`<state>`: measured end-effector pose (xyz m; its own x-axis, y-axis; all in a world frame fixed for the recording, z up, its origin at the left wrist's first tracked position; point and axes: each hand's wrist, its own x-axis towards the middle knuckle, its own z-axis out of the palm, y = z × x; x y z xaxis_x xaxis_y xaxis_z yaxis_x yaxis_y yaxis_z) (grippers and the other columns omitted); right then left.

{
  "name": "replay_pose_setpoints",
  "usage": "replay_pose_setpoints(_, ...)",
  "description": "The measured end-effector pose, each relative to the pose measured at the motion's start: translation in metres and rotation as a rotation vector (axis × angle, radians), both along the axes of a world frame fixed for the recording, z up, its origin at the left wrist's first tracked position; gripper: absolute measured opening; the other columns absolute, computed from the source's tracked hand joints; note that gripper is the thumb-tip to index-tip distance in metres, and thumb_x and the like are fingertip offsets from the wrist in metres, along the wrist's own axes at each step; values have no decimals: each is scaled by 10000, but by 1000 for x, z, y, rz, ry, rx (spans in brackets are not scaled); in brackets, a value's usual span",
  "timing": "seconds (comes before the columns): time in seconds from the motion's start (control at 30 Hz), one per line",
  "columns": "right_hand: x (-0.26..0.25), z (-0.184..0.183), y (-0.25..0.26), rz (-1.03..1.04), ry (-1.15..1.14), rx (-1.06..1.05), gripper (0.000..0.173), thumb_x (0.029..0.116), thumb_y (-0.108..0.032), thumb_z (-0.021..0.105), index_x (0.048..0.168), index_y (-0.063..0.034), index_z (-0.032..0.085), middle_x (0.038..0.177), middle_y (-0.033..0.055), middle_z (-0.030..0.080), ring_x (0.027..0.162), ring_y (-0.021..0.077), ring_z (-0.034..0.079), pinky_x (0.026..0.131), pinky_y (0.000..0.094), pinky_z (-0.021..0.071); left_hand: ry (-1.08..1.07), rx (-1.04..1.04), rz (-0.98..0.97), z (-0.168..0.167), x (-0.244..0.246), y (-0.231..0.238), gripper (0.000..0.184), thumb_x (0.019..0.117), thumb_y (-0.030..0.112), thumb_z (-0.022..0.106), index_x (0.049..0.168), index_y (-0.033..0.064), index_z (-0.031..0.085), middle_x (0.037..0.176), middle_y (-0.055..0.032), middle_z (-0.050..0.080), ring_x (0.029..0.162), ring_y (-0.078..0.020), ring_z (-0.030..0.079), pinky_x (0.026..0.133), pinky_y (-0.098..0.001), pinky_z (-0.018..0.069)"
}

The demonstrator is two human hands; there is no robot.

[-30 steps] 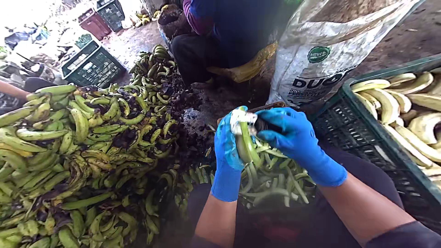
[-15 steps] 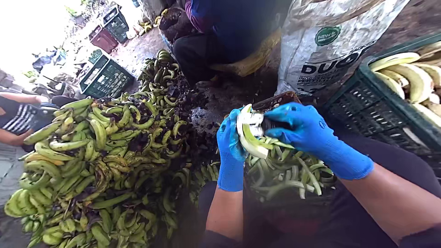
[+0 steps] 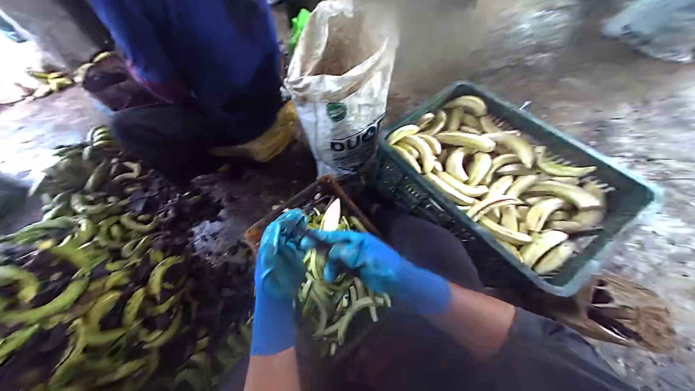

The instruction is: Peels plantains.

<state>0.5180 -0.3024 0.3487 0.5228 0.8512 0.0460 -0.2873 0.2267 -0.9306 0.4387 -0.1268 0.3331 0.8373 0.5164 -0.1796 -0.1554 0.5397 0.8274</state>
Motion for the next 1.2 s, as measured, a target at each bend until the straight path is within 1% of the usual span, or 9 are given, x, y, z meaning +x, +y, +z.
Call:
replay_pose_setpoints(0.13, 120, -1, -75, -490, -20, 39, 387, 1109, -322, 313, 1361, -162, 559, 1219, 14, 685, 792, 88, 659, 667, 245, 566, 193, 12, 27, -7, 12, 8, 415, 1103, 267, 296, 1341, 39, 548, 1262, -132, 661, 1150, -257, 657, 950, -425, 555)
replay_pose_setpoints(0.3, 239, -29, -96, -1098, 133, 20, 384, 1109, -433, 368, 1373, -193, 510, 1058, 8, 647, 732, 120, 653, 610, 283, 578, 244, 10, -142, -15, 24, 2, 392, 1096, 227, 287, 1255, 49, 598, 1043, -105, 711, 799, -166, 702, 650, -282, 592)
replay_pose_setpoints(0.53, 270, -85, -47, -867, 489, -81, 446, 1090, -521, 341, 1354, -212, 524, 1123, 52, 652, 819, 188, 672, 630, 334, 571, 318, 62, -129, -18, 25, 8, 379, 1087, 225, 311, 1274, 47, 589, 1069, -106, 705, 816, -172, 704, 656, -288, 595)
replay_pose_setpoints(0.7, 283, -62, -96, -759, 286, -57, 587, 1080, -581, 164, 1313, -193, 539, 1000, 15, 705, 751, 134, 681, 611, 288, 576, 314, 41, -55, -19, 30, 15, 387, 1100, 236, 295, 1260, 53, 596, 1046, -98, 716, 829, -167, 711, 673, -286, 600)
replay_pose_setpoints(0.8, 305, -48, -101, -846, 59, -220, 353, 1095, -390, 417, 1357, -182, 530, 991, -15, 693, 712, 94, 652, 607, 249, 555, 318, 48, -93, -23, 35, 11, 390, 1097, 234, 298, 1270, 55, 598, 1065, -96, 713, 844, -167, 712, 690, -290, 603)
replay_pose_setpoints(0.9, 332, -59, -85, -767, -289, -630, 489, 950, -210, 697, 1387, -64, 533, 1103, 123, 682, 818, 208, 687, 743, 403, 596, 355, 91, -135, -27, 35, 8, 383, 1087, 226, 321, 1292, 48, 590, 1092, -102, 700, 867, -183, 705, 719, -315, 602)
replay_pose_setpoints(0.97, 346, -81, -74, -572, -329, -740, 573, 903, -108, 719, 1432, -63, 505, 1192, 197, 656, 910, 287, 686, 819, 490, 584, 385, 132, -125, -26, 32, 7, 388, 1083, 232, 335, 1307, 41, 587, 1107, -109, 699, 885, -191, 706, 736, -328, 603)
replay_pose_setpoints(1.03, 350, -100, -68, -437, -331, -729, 596, 918, -47, 697, 1470, -75, 475, 1206, 195, 643, 917, 270, 677, 818, 462, 583, 381, 181, -119, -25, 27, 9, 407, 1075, 239, 320, 1324, 48, 580, 1129, -107, 698, 921, -193, 707, 761, -333, 605)
replay_pose_setpoints(1.2, 342, -115, -71, -475, -539, -791, 617, 942, -208, 734, 1491, -74, 488, 1257, 209, 661, 1061, 310, 687, 964, 526, 543, 382, 200, -112, -28, 25, 9, 407, 1078, 229, 330, 1331, 27, 576, 1147, -118, 700, 953, -213, 711, 792, -348, 608)
